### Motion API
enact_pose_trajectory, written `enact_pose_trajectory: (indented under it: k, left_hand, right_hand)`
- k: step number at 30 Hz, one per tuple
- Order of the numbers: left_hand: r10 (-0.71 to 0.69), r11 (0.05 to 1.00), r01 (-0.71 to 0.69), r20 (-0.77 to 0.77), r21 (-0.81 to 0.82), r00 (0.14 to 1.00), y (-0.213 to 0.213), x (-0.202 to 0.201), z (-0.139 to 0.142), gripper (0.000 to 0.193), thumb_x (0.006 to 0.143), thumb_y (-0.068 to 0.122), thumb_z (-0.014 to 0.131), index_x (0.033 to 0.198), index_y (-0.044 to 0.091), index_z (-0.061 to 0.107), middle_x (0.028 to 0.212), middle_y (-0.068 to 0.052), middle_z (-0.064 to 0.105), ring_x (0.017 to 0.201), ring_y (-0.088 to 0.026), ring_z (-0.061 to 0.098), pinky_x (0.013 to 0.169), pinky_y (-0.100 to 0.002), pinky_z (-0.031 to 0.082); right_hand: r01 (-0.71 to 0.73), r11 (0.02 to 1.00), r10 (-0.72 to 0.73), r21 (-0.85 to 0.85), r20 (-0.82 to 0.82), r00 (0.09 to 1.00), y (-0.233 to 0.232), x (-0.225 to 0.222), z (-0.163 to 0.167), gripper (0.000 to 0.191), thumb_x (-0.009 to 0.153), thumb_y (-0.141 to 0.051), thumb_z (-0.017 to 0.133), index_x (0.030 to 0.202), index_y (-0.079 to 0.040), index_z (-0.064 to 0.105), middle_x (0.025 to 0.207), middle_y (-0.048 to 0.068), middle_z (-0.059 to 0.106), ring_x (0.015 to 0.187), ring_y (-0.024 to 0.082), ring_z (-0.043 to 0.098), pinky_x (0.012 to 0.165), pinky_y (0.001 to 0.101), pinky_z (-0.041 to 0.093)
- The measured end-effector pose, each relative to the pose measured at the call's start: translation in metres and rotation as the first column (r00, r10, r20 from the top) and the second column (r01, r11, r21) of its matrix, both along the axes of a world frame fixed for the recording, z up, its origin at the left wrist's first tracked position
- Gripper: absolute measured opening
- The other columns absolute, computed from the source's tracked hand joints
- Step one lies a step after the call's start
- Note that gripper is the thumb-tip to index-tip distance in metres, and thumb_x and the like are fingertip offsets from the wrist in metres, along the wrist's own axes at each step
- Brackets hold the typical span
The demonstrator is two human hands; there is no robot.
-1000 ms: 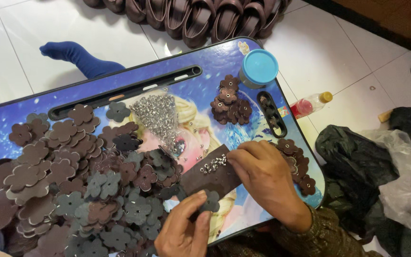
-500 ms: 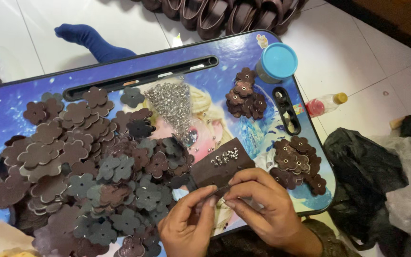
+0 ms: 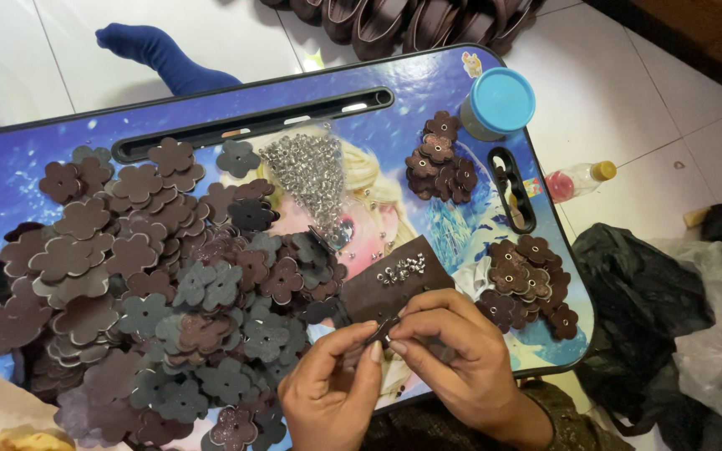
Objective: The person assembles small flower-shaped craft pieces by inserting metal fasteners through pre-drilled holes. They pick up each piece, thread a fastener, and place the completed unit into a growing pile on the table.
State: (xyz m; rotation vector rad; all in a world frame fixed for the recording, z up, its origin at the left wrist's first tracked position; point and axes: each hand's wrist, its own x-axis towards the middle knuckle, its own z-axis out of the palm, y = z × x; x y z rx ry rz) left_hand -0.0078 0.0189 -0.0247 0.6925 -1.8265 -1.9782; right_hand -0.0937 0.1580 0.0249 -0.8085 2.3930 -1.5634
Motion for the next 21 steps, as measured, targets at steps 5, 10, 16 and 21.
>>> enact_pose_trajectory:
  k: [5, 10, 16, 21]
  left_hand:
    - [-0.019, 0.999, 0.018, -0.022, -0.042, 1.0, 0.0, -0.001, 0.004, 0.023, 0.082, -0.001, 0.078, 0.105, 0.002, 0.078, 0.092, -0.008, 0.083, 0.085, -0.01, 0.078, 0.077, -0.025, 0.062]
    - [-0.05, 0.988, 0.055, 0.035, -0.142, 0.998, -0.004, -0.001, 0.01, 0.021, 0.081, 0.002, 0.079, 0.102, 0.004, 0.079, 0.091, -0.006, 0.084, 0.084, -0.009, 0.08, 0.075, -0.024, 0.062]
    - [-0.086, 0.989, 0.091, 0.053, -0.117, 0.995, -0.003, -0.003, 0.014, 0.018, 0.083, 0.001, 0.079, 0.1, 0.004, 0.08, 0.091, -0.006, 0.083, 0.078, -0.01, 0.078, 0.067, -0.024, 0.061]
    - [-0.168, 0.968, 0.136, -0.138, -0.21, 0.976, -0.007, -0.004, 0.017, 0.02, 0.084, -0.003, 0.076, 0.103, 0.004, 0.078, 0.1, -0.009, 0.08, 0.087, -0.012, 0.078, 0.068, -0.024, 0.062]
  right_hand:
    - [0.017, 0.999, -0.015, 0.04, -0.058, 0.998, -0.002, 0.0, 0.003, 0.017, 0.083, 0.001, 0.079, 0.098, -0.004, 0.073, 0.103, 0.009, 0.068, 0.09, 0.017, 0.07, 0.075, 0.0267, 0.056]
    - [0.022, 0.997, -0.018, 0.069, -0.055, 0.998, -0.002, 0.0, 0.005, 0.018, 0.083, 0.001, 0.08, 0.099, -0.004, 0.073, 0.104, 0.009, 0.068, 0.089, 0.016, 0.071, 0.074, 0.0252, 0.058]
    - [0.029, 0.999, -0.023, -0.043, 0.139, 0.99, 0.004, -0.003, 0.0, 0.027, 0.082, 0.003, 0.079, 0.106, -0.002, 0.068, 0.109, 0.011, 0.072, 0.102, 0.017, 0.072, 0.086, 0.0284, 0.057]
    - [0.032, 0.998, -0.003, -0.062, 0.412, 0.911, 0.012, -0.004, -0.01, 0.033, 0.085, 0.003, 0.073, 0.118, 0.001, 0.069, 0.105, 0.008, 0.074, 0.096, 0.013, 0.071, 0.085, 0.0284, 0.058]
